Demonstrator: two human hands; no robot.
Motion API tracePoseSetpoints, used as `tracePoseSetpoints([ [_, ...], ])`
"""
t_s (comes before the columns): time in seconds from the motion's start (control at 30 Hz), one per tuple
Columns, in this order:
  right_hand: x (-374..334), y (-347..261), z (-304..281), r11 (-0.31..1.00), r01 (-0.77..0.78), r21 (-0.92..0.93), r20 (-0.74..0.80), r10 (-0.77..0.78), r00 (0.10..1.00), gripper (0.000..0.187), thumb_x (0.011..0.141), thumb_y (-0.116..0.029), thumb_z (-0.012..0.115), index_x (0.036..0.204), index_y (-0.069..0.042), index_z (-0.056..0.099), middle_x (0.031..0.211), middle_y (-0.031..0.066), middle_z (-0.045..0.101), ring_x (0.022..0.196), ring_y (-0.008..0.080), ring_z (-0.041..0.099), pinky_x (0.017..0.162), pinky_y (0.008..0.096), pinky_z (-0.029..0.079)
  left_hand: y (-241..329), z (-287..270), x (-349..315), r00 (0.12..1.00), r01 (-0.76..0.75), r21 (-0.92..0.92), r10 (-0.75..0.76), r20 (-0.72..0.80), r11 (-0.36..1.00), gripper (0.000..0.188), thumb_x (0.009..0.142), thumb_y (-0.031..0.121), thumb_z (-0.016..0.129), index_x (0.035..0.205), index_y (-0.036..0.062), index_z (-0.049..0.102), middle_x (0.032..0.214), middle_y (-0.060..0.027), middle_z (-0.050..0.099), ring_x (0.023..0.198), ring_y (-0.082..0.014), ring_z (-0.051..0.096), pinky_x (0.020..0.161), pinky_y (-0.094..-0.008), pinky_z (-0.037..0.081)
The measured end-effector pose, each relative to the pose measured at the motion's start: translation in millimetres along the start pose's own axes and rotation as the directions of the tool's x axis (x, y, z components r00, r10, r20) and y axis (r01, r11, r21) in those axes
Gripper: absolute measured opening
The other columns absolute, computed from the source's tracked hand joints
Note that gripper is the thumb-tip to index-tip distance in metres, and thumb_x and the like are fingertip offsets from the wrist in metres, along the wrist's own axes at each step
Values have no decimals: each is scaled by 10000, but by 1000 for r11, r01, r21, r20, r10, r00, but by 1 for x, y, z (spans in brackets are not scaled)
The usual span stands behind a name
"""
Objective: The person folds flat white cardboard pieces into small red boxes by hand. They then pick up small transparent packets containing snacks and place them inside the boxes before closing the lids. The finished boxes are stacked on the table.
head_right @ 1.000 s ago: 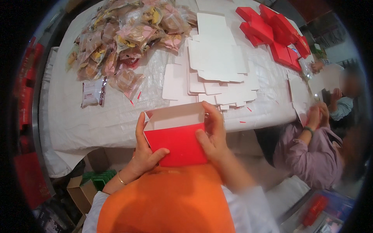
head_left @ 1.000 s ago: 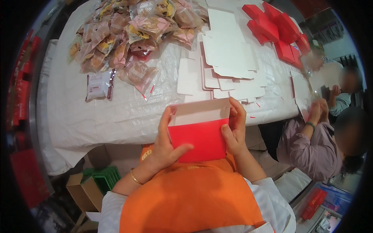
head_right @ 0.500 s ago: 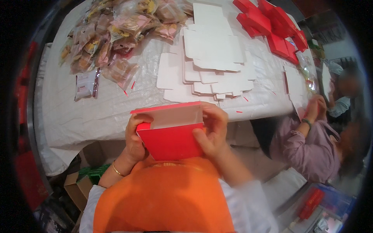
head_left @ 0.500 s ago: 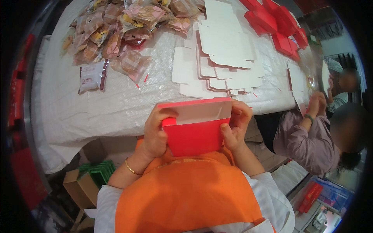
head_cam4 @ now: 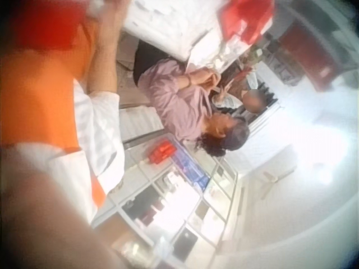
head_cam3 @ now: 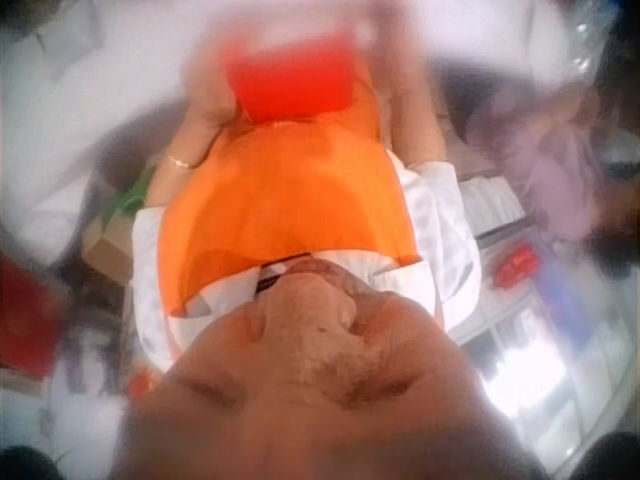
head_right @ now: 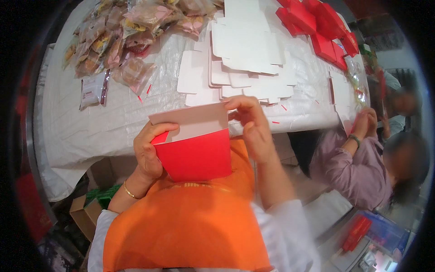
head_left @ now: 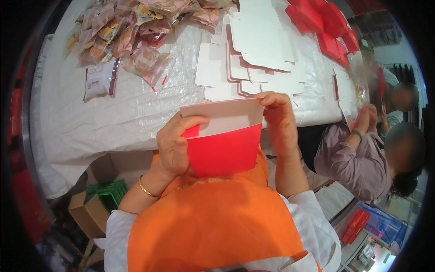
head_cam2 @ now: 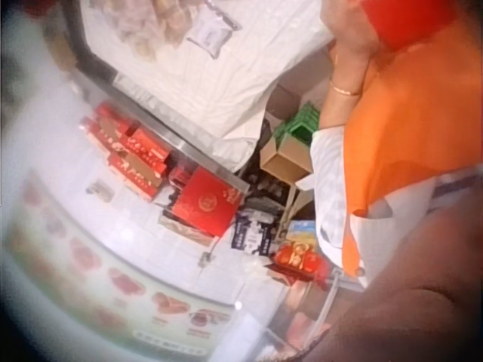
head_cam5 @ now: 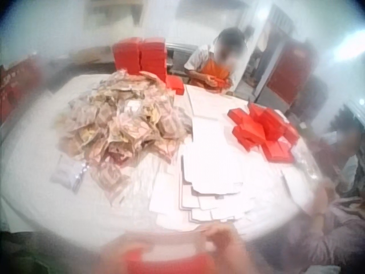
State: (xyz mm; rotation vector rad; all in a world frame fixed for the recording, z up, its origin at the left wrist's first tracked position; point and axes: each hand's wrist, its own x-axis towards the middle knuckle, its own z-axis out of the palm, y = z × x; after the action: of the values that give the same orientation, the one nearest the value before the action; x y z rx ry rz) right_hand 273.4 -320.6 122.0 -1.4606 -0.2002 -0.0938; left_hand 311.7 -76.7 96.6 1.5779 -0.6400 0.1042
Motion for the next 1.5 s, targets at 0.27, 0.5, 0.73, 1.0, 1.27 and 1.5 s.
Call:
tracePoseSetpoints([
  [0.27,29,-21,-14,770,282,-572,222,-186,957,606,969,-522,353,1174,-19,620,1221,183,569,1097,301,567,929,353,442,5,-5,-2,995,-98,10,98,23,995,654,976,511,285,959,-23,662,858,-172,642,713,-269,615,616,-315,479],
  [0.5,2,21,2,947,240,-215,26,-240,970,451,957,-247,548,1312,-23,382,1220,180,545,1039,201,563,883,333,465,0,-5,-2,992,-124,77,122,34,989,650,983,496,284,964,-30,666,873,-184,644,718,-249,605,627,-316,476],
  [0.73,-8,32,16,957,282,-72,-98,-289,952,410,952,-218,575,1247,-8,382,1257,169,495,1060,192,547,915,335,458,2,-1,-4,999,17,38,-15,-46,999,602,989,431,282,995,-39,657,919,-183,648,797,-276,620,710,-311,478],
  [1.0,-7,16,16,991,115,-66,-72,-120,990,458,968,-309,539,1268,18,425,1223,114,512,1045,177,541,919,322,438,6,-2,-3,997,70,70,-69,-22,995,593,989,424,284,999,-39,655,897,-176,641,787,-262,617,704,-311,473],
  [1.27,23,-5,-14,970,75,-233,84,-57,995,558,980,-488,394,1087,30,572,1049,104,601,891,169,575,804,292,458,6,-1,-1,999,36,30,-36,0,999,567,981,420,318,1019,-35,654,891,-171,634,767,-260,610,690,-312,469],
  [1.5,25,1,12,982,34,-184,-196,-71,978,226,988,-167,441,981,0,594,946,68,586,859,145,542,793,260,437,7,-1,0,1000,22,-23,-22,-6,1000,534,974,406,350,1032,-29,655,905,-168,633,781,-255,606,700,-312,466],
])
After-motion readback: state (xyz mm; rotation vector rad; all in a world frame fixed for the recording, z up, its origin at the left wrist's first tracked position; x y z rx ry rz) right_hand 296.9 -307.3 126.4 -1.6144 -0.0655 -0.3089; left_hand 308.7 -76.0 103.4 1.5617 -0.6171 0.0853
